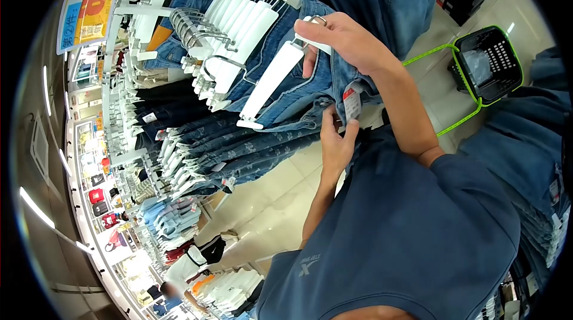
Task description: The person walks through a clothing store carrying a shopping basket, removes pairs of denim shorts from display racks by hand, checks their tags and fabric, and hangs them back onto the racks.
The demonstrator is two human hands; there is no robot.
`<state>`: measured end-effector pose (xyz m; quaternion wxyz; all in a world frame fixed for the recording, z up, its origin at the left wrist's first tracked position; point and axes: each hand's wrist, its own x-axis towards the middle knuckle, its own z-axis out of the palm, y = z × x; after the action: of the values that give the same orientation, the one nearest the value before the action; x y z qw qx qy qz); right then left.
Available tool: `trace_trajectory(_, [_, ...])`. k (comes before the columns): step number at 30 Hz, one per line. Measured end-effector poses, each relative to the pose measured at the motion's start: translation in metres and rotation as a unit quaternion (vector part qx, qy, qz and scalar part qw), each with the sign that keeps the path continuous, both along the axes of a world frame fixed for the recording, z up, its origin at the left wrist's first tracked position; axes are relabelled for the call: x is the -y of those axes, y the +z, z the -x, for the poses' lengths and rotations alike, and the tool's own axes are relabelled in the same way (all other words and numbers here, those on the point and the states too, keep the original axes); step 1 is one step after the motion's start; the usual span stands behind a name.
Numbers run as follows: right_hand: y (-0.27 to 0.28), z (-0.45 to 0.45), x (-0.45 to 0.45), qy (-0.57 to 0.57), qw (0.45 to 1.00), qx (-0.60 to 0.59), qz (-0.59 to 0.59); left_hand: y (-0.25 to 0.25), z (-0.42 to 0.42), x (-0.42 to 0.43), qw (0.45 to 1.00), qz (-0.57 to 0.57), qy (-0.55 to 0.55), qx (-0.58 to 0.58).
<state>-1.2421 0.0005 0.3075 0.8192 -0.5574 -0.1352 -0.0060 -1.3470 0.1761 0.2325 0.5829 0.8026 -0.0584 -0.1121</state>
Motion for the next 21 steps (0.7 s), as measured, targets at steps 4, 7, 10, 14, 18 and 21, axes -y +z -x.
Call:
trace_trajectory(4, [0.001, 0.002, -0.004, -0.016, 1.000, 0.011, 0.002, -0.005, -0.003, -0.013, 1.000, -0.018, 0.011, 0.006])
trace_trajectory(7, [-0.001, 0.000, -0.003, -0.030, 0.999, 0.029, 0.015, 0.006, 0.001, -0.013, 0.998, 0.065, 0.016, -0.009])
trace_trajectory(10, [0.005, 0.003, 0.002, -0.025, 0.999, 0.025, 0.013, 0.006, 0.005, -0.018, 0.989, 0.145, -0.001, -0.026])
trace_trajectory(14, [0.001, 0.002, 0.003, -0.034, 0.999, 0.038, 0.014, 0.020, 0.007, -0.016, 0.983, 0.179, 0.009, -0.044])
trace_trajectory(18, [0.002, 0.002, 0.002, -0.034, 0.999, 0.034, -0.003, 0.024, 0.009, -0.023, 0.980, 0.186, 0.001, -0.068])
trace_trajectory(21, [0.005, 0.005, 0.000, -0.030, 0.999, 0.030, -0.006, 0.025, 0.011, -0.025, 0.978, 0.194, 0.001, -0.076])
